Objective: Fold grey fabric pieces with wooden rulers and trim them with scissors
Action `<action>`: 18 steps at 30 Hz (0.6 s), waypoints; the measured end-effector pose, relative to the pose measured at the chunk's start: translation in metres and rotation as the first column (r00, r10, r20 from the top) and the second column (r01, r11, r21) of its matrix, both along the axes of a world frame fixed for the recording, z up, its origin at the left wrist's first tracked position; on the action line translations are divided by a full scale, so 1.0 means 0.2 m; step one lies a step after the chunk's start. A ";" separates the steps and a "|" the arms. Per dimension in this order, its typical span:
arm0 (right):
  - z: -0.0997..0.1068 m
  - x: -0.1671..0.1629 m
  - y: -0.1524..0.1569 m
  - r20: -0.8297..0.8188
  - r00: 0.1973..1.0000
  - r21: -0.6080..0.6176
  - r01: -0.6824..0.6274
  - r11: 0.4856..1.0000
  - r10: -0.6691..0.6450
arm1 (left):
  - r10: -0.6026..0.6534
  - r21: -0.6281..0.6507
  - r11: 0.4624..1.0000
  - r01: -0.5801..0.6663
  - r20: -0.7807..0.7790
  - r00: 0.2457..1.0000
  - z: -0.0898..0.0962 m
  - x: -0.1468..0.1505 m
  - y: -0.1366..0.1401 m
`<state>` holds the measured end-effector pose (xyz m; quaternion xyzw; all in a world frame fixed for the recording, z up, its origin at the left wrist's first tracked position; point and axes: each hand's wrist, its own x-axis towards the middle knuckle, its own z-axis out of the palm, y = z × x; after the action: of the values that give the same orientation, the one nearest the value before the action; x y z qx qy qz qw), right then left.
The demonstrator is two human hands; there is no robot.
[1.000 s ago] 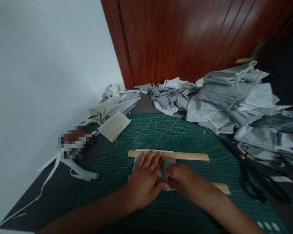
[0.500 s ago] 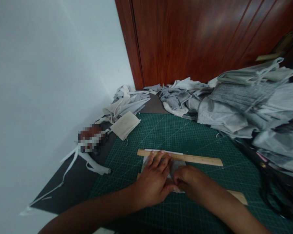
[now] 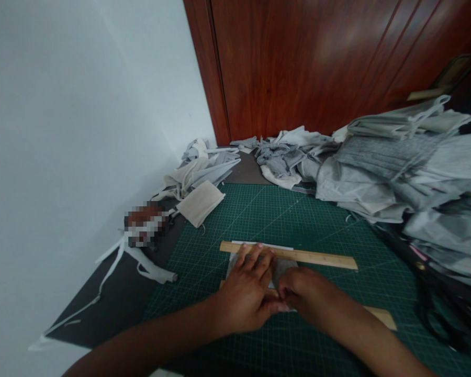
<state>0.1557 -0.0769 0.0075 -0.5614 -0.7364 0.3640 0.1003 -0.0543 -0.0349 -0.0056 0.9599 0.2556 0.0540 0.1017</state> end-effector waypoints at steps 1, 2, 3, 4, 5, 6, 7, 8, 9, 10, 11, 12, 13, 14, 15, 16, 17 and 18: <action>0.00 0.00 0.00 0.004 1.000 -0.002 0.003 1.000 -0.003 | -0.002 -0.006 1.000 0.002 -0.003 1.000 0.00 0.00 0.00; 0.00 0.00 0.00 0.006 1.000 0.002 0.010 1.000 -0.010 | -0.003 -0.013 1.000 0.003 -0.004 1.000 0.01 0.00 0.00; 0.00 0.00 0.00 0.005 1.000 0.005 0.015 1.000 -0.015 | -0.004 -0.017 1.000 0.004 -0.003 1.000 0.01 0.00 0.01; -0.01 0.00 0.00 0.002 1.000 0.011 0.015 1.000 -0.015 | -0.005 -0.020 1.000 0.005 -0.002 1.000 0.01 0.00 0.01; -0.01 0.00 0.00 -0.004 1.000 0.018 0.014 1.000 -0.014 | -0.007 -0.019 1.000 0.007 -0.001 1.000 0.01 0.00 0.01; -0.01 0.00 0.00 -0.009 1.000 0.023 0.013 1.000 -0.012 | -0.007 -0.015 1.000 0.007 0.000 1.000 0.01 0.00 0.01; -0.02 0.00 -0.01 -0.014 1.000 0.024 0.008 1.000 -0.008 | -0.005 -0.008 1.000 0.005 0.002 1.000 0.00 0.00 0.01; -0.02 0.01 -0.01 -0.016 1.000 0.025 0.005 1.000 -0.005 | -0.004 0.001 1.000 0.004 0.005 1.000 0.00 0.00 0.01; -0.03 0.01 0.00 -0.017 1.000 0.029 0.007 1.000 -0.006 | -0.002 0.011 1.000 0.002 0.009 1.000 0.00 0.00 0.01; -0.03 0.01 0.00 -0.019 1.000 0.034 0.008 0.999 -0.007 | 0.001 0.020 1.000 -0.001 0.015 1.000 -0.01 0.00 0.01; -0.03 0.01 0.00 -0.020 1.000 0.035 0.009 0.999 -0.008 | 0.004 0.028 1.000 -0.004 0.020 1.000 -0.01 0.00 0.01; -0.03 0.01 0.00 -0.021 1.000 0.035 0.008 0.999 -0.007 | 0.006 0.033 0.999 -0.007 0.024 1.000 -0.01 0.00 0.01; -0.03 0.01 -0.01 -0.019 1.000 0.034 0.010 0.999 -0.009 | 0.009 0.036 0.999 -0.010 0.025 1.000 -0.02 0.00 0.01; -0.02 0.01 -0.01 -0.015 1.000 0.032 0.012 0.999 -0.012 | 0.012 0.037 0.999 -0.013 0.025 1.000 -0.02 0.00 0.01; -0.02 0.01 -0.01 -0.010 1.000 0.031 0.014 0.999 -0.014 | 0.014 0.037 0.999 -0.015 0.023 1.000 -0.02 0.00 0.01; -0.01 0.01 -0.01 -0.006 1.000 0.032 0.016 0.999 -0.015 | 0.016 0.037 0.999 -0.017 0.021 1.000 -0.02 0.00 0.01; 0.00 0.01 -0.01 -0.003 1.000 0.032 0.016 0.999 -0.015 | 0.018 0.038 0.999 -0.019 0.021 1.000 -0.03 0.00 0.01; 0.01 0.01 -0.01 -0.002 1.000 0.031 0.015 0.999 -0.015 | 0.019 0.039 0.999 -0.020 0.022 1.000 -0.03 0.00 0.01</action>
<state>0.1571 -0.0786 0.0086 -0.5650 -0.7376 0.3522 0.1123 -0.0538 -0.0335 -0.0108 0.9586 0.2626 0.0703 0.0849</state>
